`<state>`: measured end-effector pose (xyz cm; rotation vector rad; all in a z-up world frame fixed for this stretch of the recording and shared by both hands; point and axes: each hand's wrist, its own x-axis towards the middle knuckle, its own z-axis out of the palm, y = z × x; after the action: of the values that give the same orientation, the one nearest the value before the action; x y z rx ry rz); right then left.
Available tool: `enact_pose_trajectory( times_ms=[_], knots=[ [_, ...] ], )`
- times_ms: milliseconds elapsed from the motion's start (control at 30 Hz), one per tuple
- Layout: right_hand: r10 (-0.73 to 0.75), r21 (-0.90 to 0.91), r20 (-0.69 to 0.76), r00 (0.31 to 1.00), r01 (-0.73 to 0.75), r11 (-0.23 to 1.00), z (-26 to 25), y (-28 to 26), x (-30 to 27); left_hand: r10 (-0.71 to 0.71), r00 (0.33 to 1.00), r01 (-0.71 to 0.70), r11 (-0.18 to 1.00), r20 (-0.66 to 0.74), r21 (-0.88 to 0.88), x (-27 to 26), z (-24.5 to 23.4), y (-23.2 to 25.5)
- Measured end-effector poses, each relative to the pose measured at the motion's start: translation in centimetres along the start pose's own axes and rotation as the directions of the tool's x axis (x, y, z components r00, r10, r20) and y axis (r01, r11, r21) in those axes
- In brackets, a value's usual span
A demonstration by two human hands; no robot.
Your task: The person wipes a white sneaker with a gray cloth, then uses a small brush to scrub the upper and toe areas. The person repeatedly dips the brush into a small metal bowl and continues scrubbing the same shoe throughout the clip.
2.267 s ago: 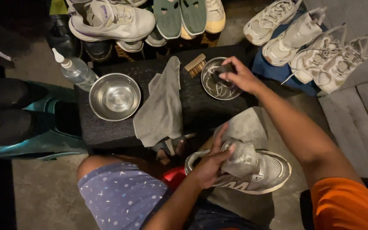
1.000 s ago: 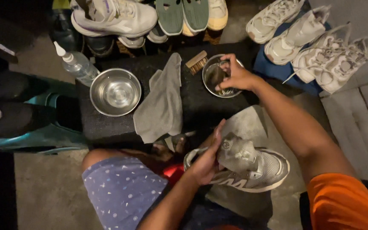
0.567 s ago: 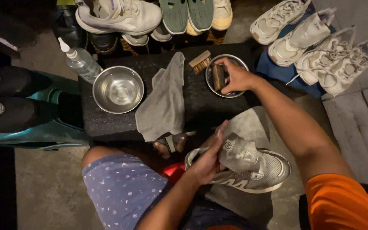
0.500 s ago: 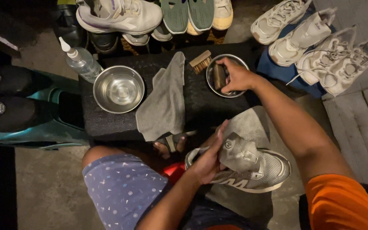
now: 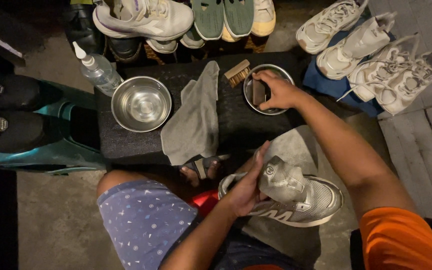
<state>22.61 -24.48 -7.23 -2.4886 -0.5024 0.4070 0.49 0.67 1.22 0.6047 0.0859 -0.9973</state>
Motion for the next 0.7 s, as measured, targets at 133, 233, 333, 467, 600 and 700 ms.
enact_pose_trajectory(
  times_ms=[133,233,333,467,600,700],
  knots=[
    [0.027,-0.049,-0.069,0.997,-0.030,0.998,0.6,2.4,0.3,0.084,0.996,-0.084,0.994,0.000,0.076,0.3,0.1,-0.2],
    [-0.006,0.012,-0.044,0.999,0.006,1.000,0.7,2.1,0.0,0.106,0.994,-0.104,0.985,-0.007,0.140,-0.9,0.9,0.6],
    [0.048,-0.032,-0.124,0.991,-0.053,0.998,1.3,2.7,-0.3,0.125,0.992,-0.125,0.971,0.015,0.204,-1.1,1.1,0.5],
    [-0.001,0.023,-0.140,0.990,0.004,1.000,1.0,2.2,0.0,0.223,0.974,-0.224,0.952,0.029,0.207,1.2,-1.4,-1.7],
    [0.015,0.046,-0.132,0.991,-0.009,0.999,1.5,2.4,-0.6,0.250,0.968,-0.253,0.961,0.034,0.114,0.7,-1.0,-2.2],
    [0.017,0.016,-0.235,0.972,-0.013,1.000,1.9,4.4,0.2,0.273,0.961,-0.275,0.953,0.032,0.129,1.9,-2.4,-3.0]
  ],
)
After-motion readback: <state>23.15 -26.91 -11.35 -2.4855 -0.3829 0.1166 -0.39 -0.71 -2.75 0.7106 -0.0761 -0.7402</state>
